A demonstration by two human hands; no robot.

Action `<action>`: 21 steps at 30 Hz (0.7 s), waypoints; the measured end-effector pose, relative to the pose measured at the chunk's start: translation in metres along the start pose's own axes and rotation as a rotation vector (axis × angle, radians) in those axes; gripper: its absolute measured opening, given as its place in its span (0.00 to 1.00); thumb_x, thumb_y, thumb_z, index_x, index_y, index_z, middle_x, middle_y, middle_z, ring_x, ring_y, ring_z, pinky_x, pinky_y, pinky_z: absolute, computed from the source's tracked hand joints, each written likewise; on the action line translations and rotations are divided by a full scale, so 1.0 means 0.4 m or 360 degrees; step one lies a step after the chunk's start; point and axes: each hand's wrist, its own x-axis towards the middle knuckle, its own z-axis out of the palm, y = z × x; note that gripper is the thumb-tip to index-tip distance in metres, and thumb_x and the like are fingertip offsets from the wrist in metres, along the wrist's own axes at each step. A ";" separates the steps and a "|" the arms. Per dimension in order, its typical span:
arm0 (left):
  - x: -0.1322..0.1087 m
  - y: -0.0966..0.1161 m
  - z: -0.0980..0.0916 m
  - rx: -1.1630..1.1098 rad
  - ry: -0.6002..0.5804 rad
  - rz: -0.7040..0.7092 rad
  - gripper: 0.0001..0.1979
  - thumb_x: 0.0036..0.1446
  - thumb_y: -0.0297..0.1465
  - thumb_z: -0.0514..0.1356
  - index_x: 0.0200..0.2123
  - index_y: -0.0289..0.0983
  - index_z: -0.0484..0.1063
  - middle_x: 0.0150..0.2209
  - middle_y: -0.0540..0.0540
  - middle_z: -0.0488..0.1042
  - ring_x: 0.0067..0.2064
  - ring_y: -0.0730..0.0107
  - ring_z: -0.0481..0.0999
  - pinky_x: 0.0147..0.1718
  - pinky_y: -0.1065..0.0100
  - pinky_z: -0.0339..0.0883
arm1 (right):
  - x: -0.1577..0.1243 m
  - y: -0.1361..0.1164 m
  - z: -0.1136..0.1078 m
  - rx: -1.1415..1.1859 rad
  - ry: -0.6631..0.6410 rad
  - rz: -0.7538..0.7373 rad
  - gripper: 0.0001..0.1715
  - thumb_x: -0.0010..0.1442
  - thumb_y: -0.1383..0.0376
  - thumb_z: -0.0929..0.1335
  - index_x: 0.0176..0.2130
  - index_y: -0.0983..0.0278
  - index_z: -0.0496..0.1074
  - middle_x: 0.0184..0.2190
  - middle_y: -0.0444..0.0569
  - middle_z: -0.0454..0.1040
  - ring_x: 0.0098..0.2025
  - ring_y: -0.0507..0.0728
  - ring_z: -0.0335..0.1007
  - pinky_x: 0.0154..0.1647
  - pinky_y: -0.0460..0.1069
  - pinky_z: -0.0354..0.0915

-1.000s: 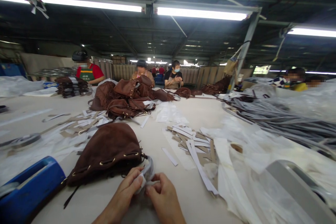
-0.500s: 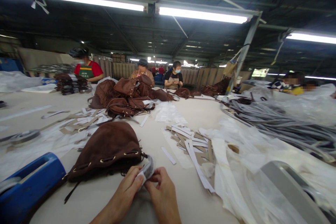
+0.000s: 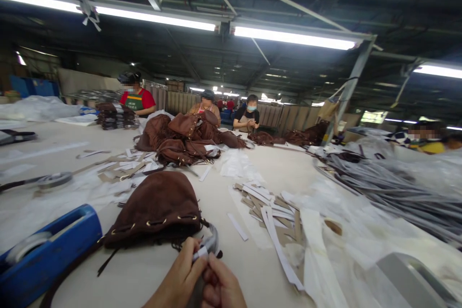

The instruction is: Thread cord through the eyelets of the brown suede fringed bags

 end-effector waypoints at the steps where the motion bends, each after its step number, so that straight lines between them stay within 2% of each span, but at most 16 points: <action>1: 0.000 -0.001 0.001 0.0007 -0.0011 -0.0007 0.10 0.60 0.39 0.47 0.39 0.39 0.57 0.41 0.43 0.67 0.45 0.61 0.68 0.47 0.62 0.60 | 0.004 0.003 -0.005 0.0051 -0.0029 0.0027 0.26 0.41 0.52 0.77 0.22 0.63 0.61 0.12 0.31 0.55 0.11 0.41 0.39 0.12 0.40 0.43; 4: 0.002 -0.008 0.002 -0.0037 -0.0015 -0.0009 0.09 0.60 0.37 0.48 0.40 0.38 0.55 0.41 0.43 0.68 0.44 0.62 0.69 0.46 0.63 0.61 | 0.017 0.011 -0.017 0.0124 -0.0125 0.0040 0.30 0.42 0.50 0.77 0.20 0.63 0.57 0.10 0.30 0.50 0.11 0.41 0.39 0.11 0.39 0.43; 9: 0.010 -0.024 0.003 -0.0159 0.0159 -0.0025 0.20 0.58 0.34 0.52 0.52 0.37 0.52 0.49 0.40 0.68 0.50 0.62 0.69 0.52 0.64 0.58 | 0.042 0.018 -0.030 0.0149 -0.0385 0.0048 0.34 0.43 0.47 0.76 0.18 0.62 0.53 0.09 0.31 0.49 0.10 0.42 0.40 0.11 0.39 0.42; 12: 0.017 -0.027 0.002 -0.0100 0.0161 -0.0050 0.15 0.55 0.33 0.54 0.46 0.37 0.60 0.46 0.41 0.71 0.48 0.60 0.70 0.50 0.62 0.61 | 0.054 0.018 -0.039 0.0115 -0.0478 0.0095 0.38 0.41 0.45 0.76 0.17 0.62 0.50 0.07 0.31 0.47 0.10 0.43 0.41 0.11 0.39 0.43; 14: 0.021 -0.027 0.001 -0.0039 0.0159 0.0016 0.11 0.54 0.31 0.54 0.42 0.37 0.64 0.44 0.42 0.72 0.47 0.60 0.71 0.49 0.61 0.62 | 0.060 0.017 -0.045 0.0108 -0.0521 0.0149 0.40 0.40 0.44 0.76 0.16 0.62 0.47 0.05 0.32 0.47 0.10 0.44 0.41 0.12 0.40 0.45; 19: 0.023 -0.036 0.000 0.0215 0.0488 0.0327 0.08 0.51 0.27 0.58 0.36 0.39 0.71 0.51 0.41 0.70 0.55 0.56 0.66 0.54 0.57 0.61 | 0.073 0.022 -0.047 0.0117 -0.0625 0.0194 0.43 0.39 0.44 0.76 0.14 0.62 0.43 0.05 0.33 0.47 0.10 0.44 0.40 0.12 0.40 0.47; 21: 0.022 -0.041 -0.002 0.0366 0.0553 0.0518 0.05 0.53 0.26 0.59 0.33 0.40 0.73 0.50 0.42 0.71 0.54 0.56 0.67 0.53 0.57 0.63 | 0.079 0.025 -0.043 0.0156 -0.0664 0.0171 0.44 0.40 0.44 0.76 0.13 0.62 0.42 0.05 0.33 0.47 0.11 0.44 0.39 0.12 0.40 0.47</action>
